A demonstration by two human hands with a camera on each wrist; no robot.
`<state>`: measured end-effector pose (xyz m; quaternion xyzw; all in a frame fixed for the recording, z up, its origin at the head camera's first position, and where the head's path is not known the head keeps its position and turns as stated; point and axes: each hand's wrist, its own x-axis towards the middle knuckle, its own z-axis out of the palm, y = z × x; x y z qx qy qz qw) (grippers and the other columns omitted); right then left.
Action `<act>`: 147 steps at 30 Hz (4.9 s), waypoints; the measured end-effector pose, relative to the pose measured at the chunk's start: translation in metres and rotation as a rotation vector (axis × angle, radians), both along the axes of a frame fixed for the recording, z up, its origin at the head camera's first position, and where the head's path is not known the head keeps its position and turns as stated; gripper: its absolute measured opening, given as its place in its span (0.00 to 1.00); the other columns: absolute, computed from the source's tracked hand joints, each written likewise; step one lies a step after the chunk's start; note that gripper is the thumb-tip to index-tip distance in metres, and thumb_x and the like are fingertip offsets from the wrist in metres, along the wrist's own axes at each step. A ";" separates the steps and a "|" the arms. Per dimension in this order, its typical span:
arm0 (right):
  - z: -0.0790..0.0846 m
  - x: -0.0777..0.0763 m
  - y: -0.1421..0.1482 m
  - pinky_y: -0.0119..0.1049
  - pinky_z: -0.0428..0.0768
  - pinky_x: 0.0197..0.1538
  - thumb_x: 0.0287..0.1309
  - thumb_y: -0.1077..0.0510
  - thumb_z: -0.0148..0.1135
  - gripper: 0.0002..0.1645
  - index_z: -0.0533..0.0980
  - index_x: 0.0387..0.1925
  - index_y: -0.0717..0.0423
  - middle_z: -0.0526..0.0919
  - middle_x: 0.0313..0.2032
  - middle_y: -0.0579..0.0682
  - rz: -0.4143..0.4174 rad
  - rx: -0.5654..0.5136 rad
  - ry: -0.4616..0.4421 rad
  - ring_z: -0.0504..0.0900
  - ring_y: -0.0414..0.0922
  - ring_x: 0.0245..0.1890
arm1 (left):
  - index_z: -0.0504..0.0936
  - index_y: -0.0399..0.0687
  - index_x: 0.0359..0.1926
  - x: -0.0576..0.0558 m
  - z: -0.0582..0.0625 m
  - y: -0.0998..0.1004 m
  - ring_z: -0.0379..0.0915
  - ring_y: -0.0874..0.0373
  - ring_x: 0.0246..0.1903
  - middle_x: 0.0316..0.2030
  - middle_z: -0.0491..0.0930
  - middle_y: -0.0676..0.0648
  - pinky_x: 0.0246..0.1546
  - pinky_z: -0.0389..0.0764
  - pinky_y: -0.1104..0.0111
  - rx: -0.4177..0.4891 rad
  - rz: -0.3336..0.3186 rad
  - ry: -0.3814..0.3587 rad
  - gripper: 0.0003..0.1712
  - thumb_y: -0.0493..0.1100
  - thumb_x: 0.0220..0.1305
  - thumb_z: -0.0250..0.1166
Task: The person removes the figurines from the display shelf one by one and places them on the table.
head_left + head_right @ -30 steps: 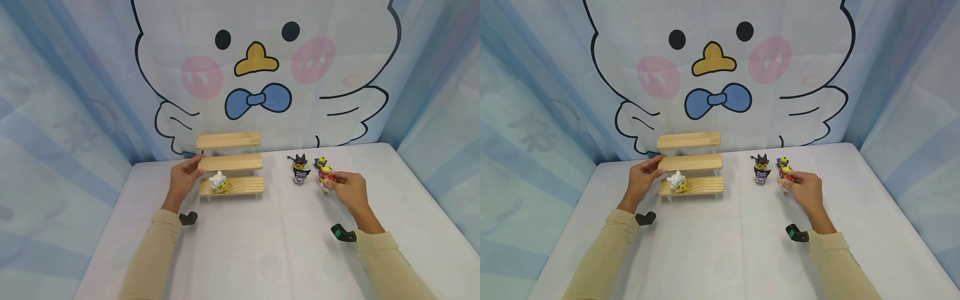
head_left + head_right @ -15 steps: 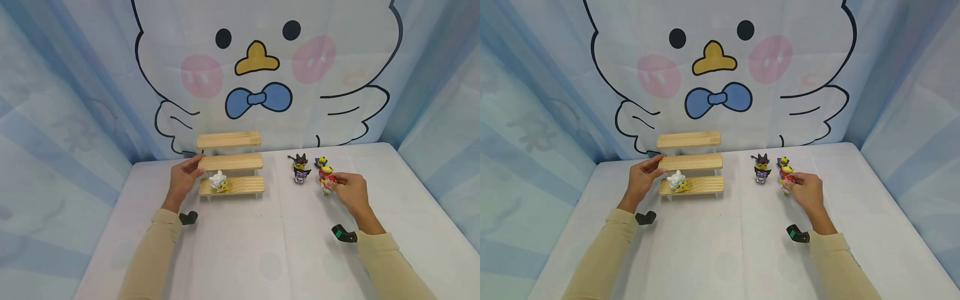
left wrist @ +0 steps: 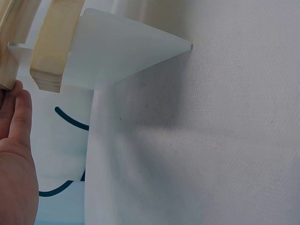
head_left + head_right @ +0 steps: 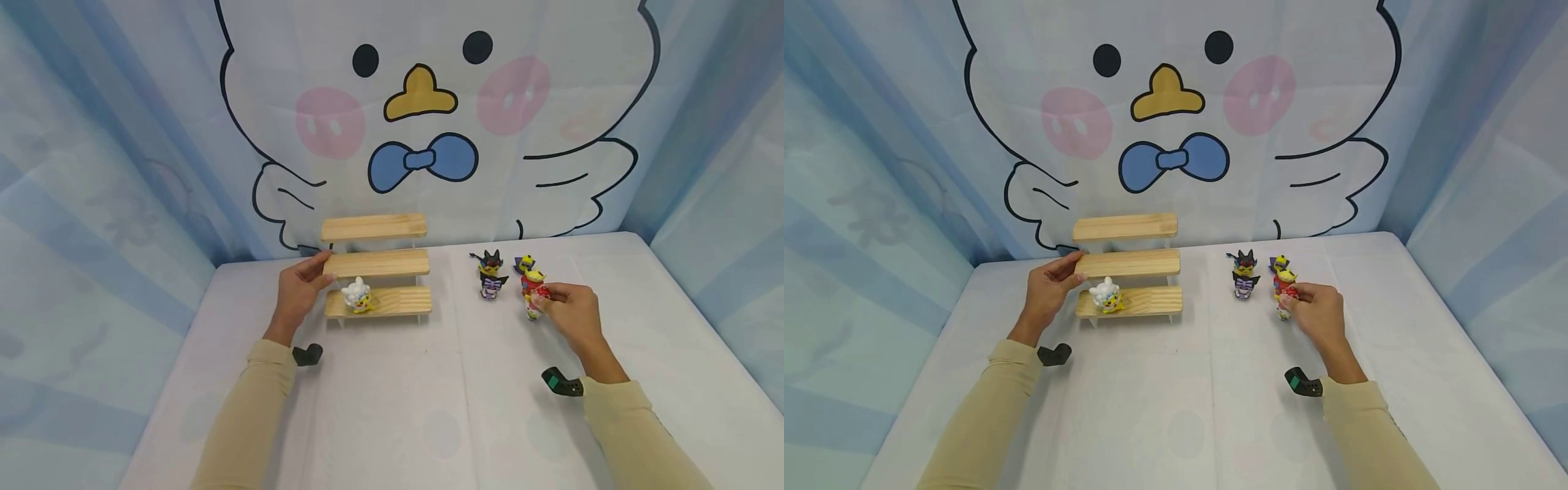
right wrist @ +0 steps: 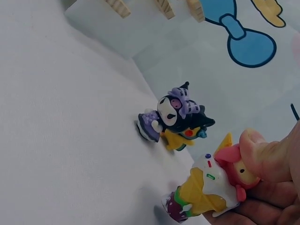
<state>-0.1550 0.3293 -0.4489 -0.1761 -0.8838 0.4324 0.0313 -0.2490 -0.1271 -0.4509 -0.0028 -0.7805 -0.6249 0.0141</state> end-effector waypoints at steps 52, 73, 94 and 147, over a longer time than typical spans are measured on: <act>0.024 0.021 -0.031 0.15 0.83 0.47 0.62 0.66 0.72 0.19 0.84 0.54 0.65 0.88 0.54 0.64 0.039 -0.089 0.385 0.90 0.36 0.50 | 0.80 0.47 0.67 0.000 -0.003 0.002 0.75 0.50 0.70 0.69 0.78 0.43 0.62 0.83 0.68 0.001 0.009 0.028 0.30 0.29 0.66 0.70; 0.018 -0.016 -0.147 0.44 0.89 0.59 0.57 0.66 0.76 0.21 0.85 0.53 0.66 0.89 0.52 0.62 0.458 -0.314 0.256 0.88 0.59 0.57 | 0.80 0.44 0.67 0.002 0.000 0.001 0.75 0.49 0.70 0.69 0.78 0.42 0.63 0.83 0.67 -0.006 0.004 0.041 0.29 0.28 0.65 0.70; 0.011 -0.039 -0.243 0.50 0.86 0.65 0.53 0.61 0.81 0.31 0.81 0.58 0.66 0.87 0.57 0.62 0.517 -0.338 0.253 0.86 0.57 0.60 | 0.81 0.41 0.66 -0.001 -0.002 0.000 0.75 0.48 0.69 0.67 0.79 0.39 0.63 0.83 0.67 0.027 -0.006 0.047 0.29 0.27 0.64 0.70; 0.027 -0.013 -0.196 0.32 0.92 0.45 0.46 0.68 0.82 0.25 0.86 0.49 0.69 0.90 0.45 0.67 0.166 -0.364 0.362 0.91 0.58 0.46 | 0.81 0.40 0.66 -0.002 -0.002 -0.003 0.74 0.48 0.70 0.68 0.78 0.38 0.57 0.83 0.79 0.055 -0.032 0.084 0.28 0.28 0.65 0.70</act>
